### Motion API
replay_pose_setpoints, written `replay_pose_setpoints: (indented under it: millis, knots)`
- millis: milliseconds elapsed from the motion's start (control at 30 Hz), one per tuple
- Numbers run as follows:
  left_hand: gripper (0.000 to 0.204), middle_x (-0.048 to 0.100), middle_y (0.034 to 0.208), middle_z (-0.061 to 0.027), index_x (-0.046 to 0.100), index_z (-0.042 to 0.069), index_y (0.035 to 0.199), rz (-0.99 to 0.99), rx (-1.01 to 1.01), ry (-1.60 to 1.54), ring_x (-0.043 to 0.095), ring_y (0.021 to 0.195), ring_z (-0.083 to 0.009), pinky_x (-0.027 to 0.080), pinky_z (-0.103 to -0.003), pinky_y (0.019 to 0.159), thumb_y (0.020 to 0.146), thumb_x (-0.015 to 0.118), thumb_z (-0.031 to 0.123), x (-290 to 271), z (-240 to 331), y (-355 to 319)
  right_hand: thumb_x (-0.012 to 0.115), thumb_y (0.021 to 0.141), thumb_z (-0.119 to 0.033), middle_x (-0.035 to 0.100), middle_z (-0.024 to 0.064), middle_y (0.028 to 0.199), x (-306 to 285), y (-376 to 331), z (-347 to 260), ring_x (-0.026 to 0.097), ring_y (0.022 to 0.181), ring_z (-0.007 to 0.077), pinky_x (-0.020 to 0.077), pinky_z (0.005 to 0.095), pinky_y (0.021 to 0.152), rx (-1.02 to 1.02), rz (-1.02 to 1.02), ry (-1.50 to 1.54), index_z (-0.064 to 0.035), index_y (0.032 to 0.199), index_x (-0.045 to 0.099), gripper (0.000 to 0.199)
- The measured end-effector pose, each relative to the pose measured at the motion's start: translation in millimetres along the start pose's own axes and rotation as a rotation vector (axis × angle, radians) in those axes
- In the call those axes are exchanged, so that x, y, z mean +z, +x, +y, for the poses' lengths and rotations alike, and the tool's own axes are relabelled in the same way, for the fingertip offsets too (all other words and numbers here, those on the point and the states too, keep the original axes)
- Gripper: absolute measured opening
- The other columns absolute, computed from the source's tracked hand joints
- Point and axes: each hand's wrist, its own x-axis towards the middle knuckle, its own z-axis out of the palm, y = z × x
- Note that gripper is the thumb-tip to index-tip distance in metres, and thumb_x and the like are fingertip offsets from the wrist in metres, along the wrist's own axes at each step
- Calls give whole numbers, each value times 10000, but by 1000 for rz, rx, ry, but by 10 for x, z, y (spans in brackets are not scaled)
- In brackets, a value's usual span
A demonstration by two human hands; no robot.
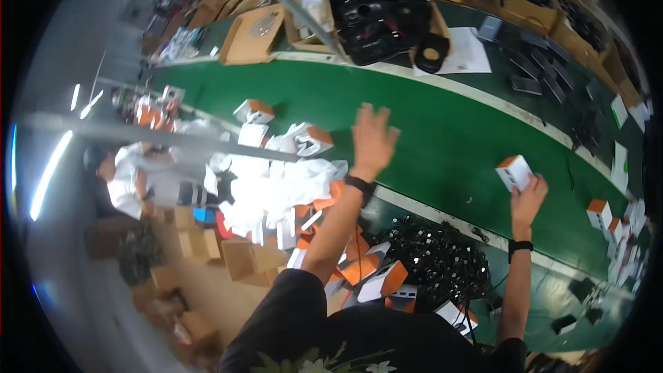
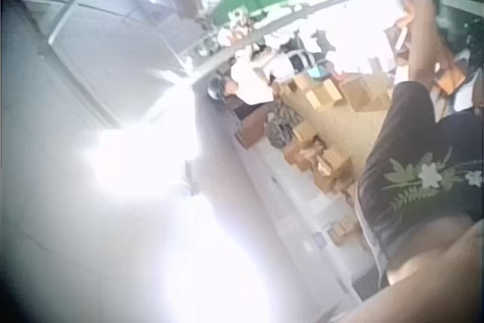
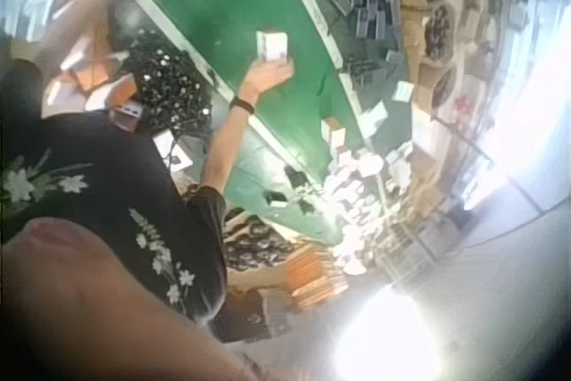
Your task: Packing electronic components or chargers into small white and orange boxes on an assembly line.
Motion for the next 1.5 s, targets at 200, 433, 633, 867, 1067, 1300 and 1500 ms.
replay_pose_setpoints:
  millis: [200, 433, 633, 867, 1067, 1300, 1500]
  knots:
    - [807, 514, 1648, -202, 565, 207, 1563, 333, -417, 425, 423, 1552, -442, 416, -642, 1209, 807, 768, 12, -777, -1886, -240, 752, 912, -33, 713, 199, 1210, -92, -264, -87, 679, 1118, 433, 565, 518, 982, -298, -506, 362, -37, 1199, 703, 291]
    - [326, 765, 1091, -71, 819, 198, 1138, 218, -412, 461, 717, 1107, -314, 618, -486, 892, 881, 699, 39, -773, -2247, -426, 931, 822, -323, 734, 159, 1206, 177, -1583, -534, 690, 1164, 396, 568, 499, 1004, -550, -1114, 404, -126, 1355, 737, 601]
    - [150, 782, 968, -49, 812, 165, 979, 143, -108, 503, 769, 970, -274, 643, -437, 721, 891, 693, 138, -416, -1149, -469, 937, 773, -239, 746, 129, 961, 358, -1657, -326, 744, 877, 339, 601, 468, 834, -382, -1060, 397, -114, 916, 816, 225]
    - [215, 769, 1046, -52, 836, 205, 1061, -139, 99, 163, 705, 1153, -301, 600, -468, 929, 903, 704, 143, 93, -392, -559, 849, 868, -277, 768, 175, 1068, 104, -1636, -424, 752, 978, 357, 601, 510, 873, -426, -1161, 455, -103, 1084, 779, 285]
    - [551, 716, 1288, -160, 740, 146, 1317, -16, 152, -294, 626, 1275, -418, 526, -512, 1125, 777, 785, 46, 197, -274, -656, 772, 902, -206, 749, 140, 819, -150, -1674, -51, 752, 754, 336, 601, 467, 715, -255, -1153, 483, -71, 964, 722, 157]
    - [1037, 726, 1318, -299, 421, -23, 1624, -164, -321, -421, 758, 1144, -404, 612, -467, 965, 868, 927, 475, 77, -624, -993, 796, 899, -32, 752, 112, 900, -745, -1230, -474, 706, 717, 208, 563, 352, 686, 58, -1067, 788, -56, 1168, 708, 284]
    - [800, 816, 962, -206, 593, -36, 1470, -127, -316, -403, 819, 855, -347, 650, -450, 782, 842, 884, 364, 194, -513, -987, 805, 908, -53, 781, 160, 1003, -612, -1367, -507, 752, 805, 303, 594, 417, 739, -8, -1129, 656, -51, 1374, 680, 482]
